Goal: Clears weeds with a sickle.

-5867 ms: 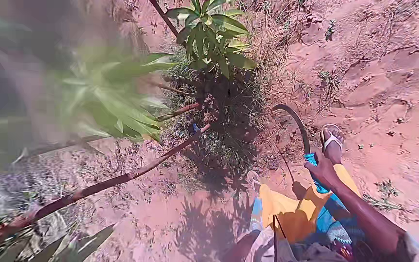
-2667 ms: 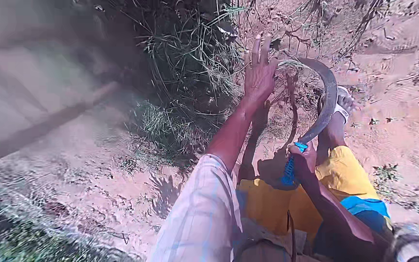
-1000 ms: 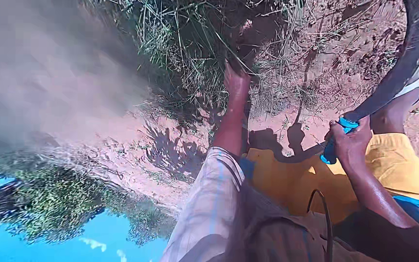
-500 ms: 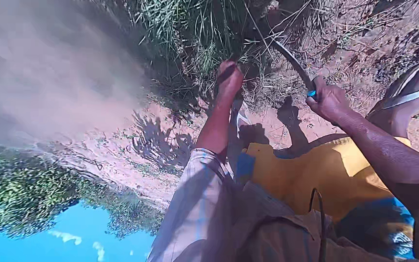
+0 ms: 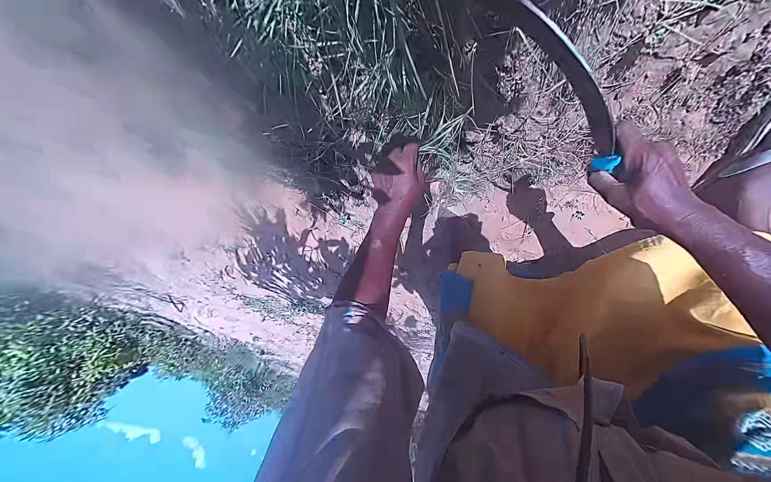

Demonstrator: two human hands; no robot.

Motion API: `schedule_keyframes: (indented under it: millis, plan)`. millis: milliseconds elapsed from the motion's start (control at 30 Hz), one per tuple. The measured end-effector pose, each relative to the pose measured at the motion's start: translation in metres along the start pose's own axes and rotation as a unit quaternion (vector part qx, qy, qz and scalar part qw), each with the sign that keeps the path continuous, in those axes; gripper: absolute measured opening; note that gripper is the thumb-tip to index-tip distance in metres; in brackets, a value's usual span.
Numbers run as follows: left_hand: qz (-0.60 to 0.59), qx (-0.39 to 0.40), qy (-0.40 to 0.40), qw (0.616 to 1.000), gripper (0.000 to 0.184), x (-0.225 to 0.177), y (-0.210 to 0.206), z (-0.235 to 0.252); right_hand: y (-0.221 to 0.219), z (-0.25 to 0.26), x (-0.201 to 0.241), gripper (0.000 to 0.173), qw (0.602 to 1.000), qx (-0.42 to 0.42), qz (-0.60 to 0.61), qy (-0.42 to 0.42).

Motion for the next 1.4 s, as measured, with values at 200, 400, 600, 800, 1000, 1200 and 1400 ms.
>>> schedule_keyframes:
  millis: [200, 400, 600, 800, 1000, 1200, 1400]
  plan:
    - [-0.050, -0.065, 0.044, 0.996, 0.056, -0.033, 0.044, 0.079, -0.019, 0.012, 0.010, 0.038, 0.996, -0.061, 0.059, -0.009]
    - [-0.084, 0.003, 0.103, 0.991, 0.053, 0.011, 0.032, 0.077, -0.017, 0.026, 0.037, 0.036, 0.999, -0.007, 0.010, 0.040]
    - [-0.121, -0.008, 0.067, 0.990, 0.046, -0.009, 0.011, 0.058, -0.033, 0.080, 0.038, 0.045, 0.993, 0.049, -0.100, -0.040]
    - [-0.142, 0.186, 0.005, 0.972, 0.041, -0.049, -0.068, -0.023, -0.017, -0.039, -0.087, 0.027, 0.962, 0.083, -0.242, -0.091]
    - [-0.130, 0.220, 0.071, 0.964, 0.039, -0.050, -0.127, -0.065, 0.003, -0.042, -0.074, 0.032, 0.986, 0.012, -0.166, -0.027]
    - [-0.191, -0.081, 0.031, 0.978, 0.055, -0.070, -0.050, 0.042, 0.015, 0.012, 0.004, 0.040, 0.997, -0.047, -0.065, 0.002]
    - [-0.303, 0.030, 0.193, 0.933, 0.046, -0.064, -0.052, 0.090, 0.010, 0.001, -0.016, 0.037, 0.996, -0.025, -0.081, -0.006]
Point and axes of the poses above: each hand's wrist, its own z-axis towards the middle knuckle, its own y-axis out of the back of the hand, x = y × z, the point moved 6 cm from there along z, towards the middle knuckle, and after that the axes turned 4 degrees about -y, right-handed, at the moved point
